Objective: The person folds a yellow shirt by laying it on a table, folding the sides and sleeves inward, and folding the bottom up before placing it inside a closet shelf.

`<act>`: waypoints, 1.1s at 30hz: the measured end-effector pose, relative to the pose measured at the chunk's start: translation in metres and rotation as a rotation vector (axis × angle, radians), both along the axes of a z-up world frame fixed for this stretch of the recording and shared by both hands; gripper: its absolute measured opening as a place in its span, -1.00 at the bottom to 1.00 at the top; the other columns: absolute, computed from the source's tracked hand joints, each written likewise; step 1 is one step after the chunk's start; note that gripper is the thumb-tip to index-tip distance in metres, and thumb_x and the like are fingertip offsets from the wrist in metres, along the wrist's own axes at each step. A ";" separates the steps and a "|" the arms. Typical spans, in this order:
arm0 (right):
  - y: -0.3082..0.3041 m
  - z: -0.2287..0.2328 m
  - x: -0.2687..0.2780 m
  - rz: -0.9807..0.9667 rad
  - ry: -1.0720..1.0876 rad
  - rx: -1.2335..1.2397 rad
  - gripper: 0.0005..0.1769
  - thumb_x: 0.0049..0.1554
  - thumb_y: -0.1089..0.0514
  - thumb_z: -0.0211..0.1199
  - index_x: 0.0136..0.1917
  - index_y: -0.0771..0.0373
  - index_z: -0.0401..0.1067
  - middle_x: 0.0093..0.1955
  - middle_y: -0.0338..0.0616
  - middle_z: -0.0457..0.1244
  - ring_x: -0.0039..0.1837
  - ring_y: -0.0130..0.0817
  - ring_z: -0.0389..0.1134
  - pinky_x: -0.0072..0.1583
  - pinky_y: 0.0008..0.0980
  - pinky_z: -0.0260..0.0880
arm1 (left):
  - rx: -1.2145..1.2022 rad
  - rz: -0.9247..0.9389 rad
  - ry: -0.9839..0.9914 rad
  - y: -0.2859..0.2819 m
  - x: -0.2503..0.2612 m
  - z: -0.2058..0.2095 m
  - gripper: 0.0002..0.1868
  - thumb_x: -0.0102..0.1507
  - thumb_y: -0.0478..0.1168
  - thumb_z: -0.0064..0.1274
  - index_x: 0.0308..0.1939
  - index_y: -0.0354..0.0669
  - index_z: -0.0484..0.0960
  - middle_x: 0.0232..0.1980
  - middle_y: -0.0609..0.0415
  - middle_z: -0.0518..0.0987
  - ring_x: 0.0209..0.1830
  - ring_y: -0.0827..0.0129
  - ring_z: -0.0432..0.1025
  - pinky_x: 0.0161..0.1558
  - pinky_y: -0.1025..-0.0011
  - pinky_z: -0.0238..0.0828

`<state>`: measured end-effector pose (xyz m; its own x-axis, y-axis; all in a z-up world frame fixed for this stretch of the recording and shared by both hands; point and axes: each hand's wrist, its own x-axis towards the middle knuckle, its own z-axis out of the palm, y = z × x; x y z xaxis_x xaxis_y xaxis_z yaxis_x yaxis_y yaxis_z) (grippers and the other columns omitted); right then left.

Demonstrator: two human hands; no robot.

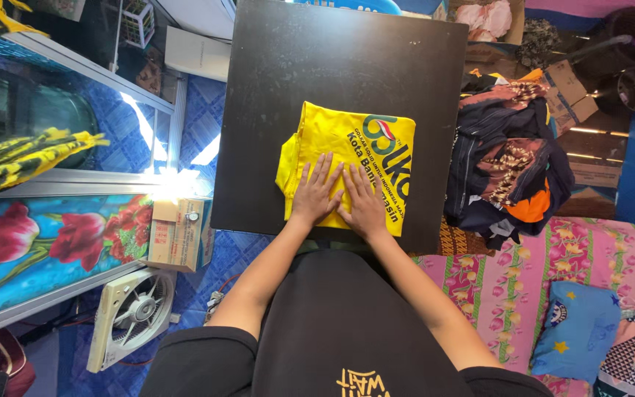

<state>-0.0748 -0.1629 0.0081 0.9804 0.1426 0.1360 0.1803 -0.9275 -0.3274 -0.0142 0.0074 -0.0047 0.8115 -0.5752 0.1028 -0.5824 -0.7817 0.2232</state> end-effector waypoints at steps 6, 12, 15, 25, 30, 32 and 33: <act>-0.026 0.011 -0.016 -0.123 -0.013 -0.047 -0.14 0.18 -0.24 0.17 0.62 0.13 0.11 0.68 -0.01 -0.06 0.70 -0.09 -0.14 0.60 0.12 -0.27 | 0.001 0.069 -0.034 0.011 0.000 -0.003 -0.20 0.30 0.20 -0.12 0.60 0.16 0.12 0.66 -0.07 0.00 0.68 0.10 -0.14 0.54 -0.08 -0.26; -0.054 -0.001 -0.028 -0.310 0.002 0.097 -0.11 0.20 -0.22 0.14 0.60 0.34 0.07 0.68 0.19 -0.09 0.70 0.11 -0.17 0.59 0.09 -0.22 | -0.054 0.083 0.000 0.033 0.003 -0.014 -0.17 0.33 0.11 -0.08 0.63 -0.05 0.10 0.69 -0.16 -0.02 0.71 0.07 -0.13 0.59 0.01 -0.21; -0.063 -0.007 -0.030 -0.375 0.032 0.119 -0.11 0.22 -0.19 0.14 0.61 0.39 0.05 0.68 0.16 -0.09 0.71 0.10 -0.18 0.61 0.08 -0.23 | -0.022 0.094 -0.005 0.030 0.002 -0.012 -0.16 0.30 0.07 -0.06 0.62 -0.12 0.11 0.68 -0.17 -0.01 0.70 0.07 -0.12 0.58 0.04 -0.19; -0.063 0.008 0.021 -0.328 0.019 0.064 0.03 0.05 -0.01 0.29 0.63 0.42 -0.07 0.69 0.13 -0.15 0.72 0.10 -0.26 0.63 0.08 -0.37 | -0.160 0.073 0.118 -0.026 0.019 0.008 -0.18 0.38 0.13 -0.19 0.59 -0.29 0.07 0.68 -0.18 -0.02 0.70 0.07 -0.16 0.59 0.06 -0.29; -0.044 0.003 0.066 -0.196 -0.017 -0.001 -0.08 0.17 -0.09 0.20 0.66 0.28 -0.02 0.73 0.03 -0.15 0.74 -0.02 -0.25 0.63 0.09 -0.34 | -0.260 -0.021 0.166 -0.066 0.044 0.003 -0.13 0.41 0.28 -0.28 0.61 -0.26 0.06 0.69 -0.13 -0.01 0.71 0.11 -0.17 0.60 0.03 -0.34; -0.044 -0.001 0.072 -0.154 -0.037 -0.092 -0.13 0.23 -0.12 0.16 0.68 0.21 0.00 0.74 -0.01 -0.14 0.75 -0.06 -0.23 0.63 0.08 -0.31 | -0.234 -0.042 0.163 -0.071 0.054 -0.002 -0.11 0.40 0.31 -0.29 0.62 -0.24 0.07 0.68 -0.10 -0.01 0.71 0.13 -0.17 0.59 0.02 -0.34; -0.045 -0.002 0.075 -0.158 -0.005 -0.081 -0.13 0.20 -0.14 0.14 0.67 0.18 0.02 0.74 -0.04 -0.14 0.75 -0.09 -0.23 0.63 0.10 -0.30 | -0.171 -0.028 0.131 -0.070 0.059 -0.005 -0.15 0.40 0.32 -0.29 0.61 -0.12 0.11 0.69 -0.06 0.00 0.71 0.15 -0.16 0.60 0.01 -0.35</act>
<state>0.0004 -0.2075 0.0061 0.9908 -0.0022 0.1352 0.0319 -0.9678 -0.2498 0.0446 -0.0626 -0.0092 0.8082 -0.5811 0.0954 -0.5607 -0.7100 0.4260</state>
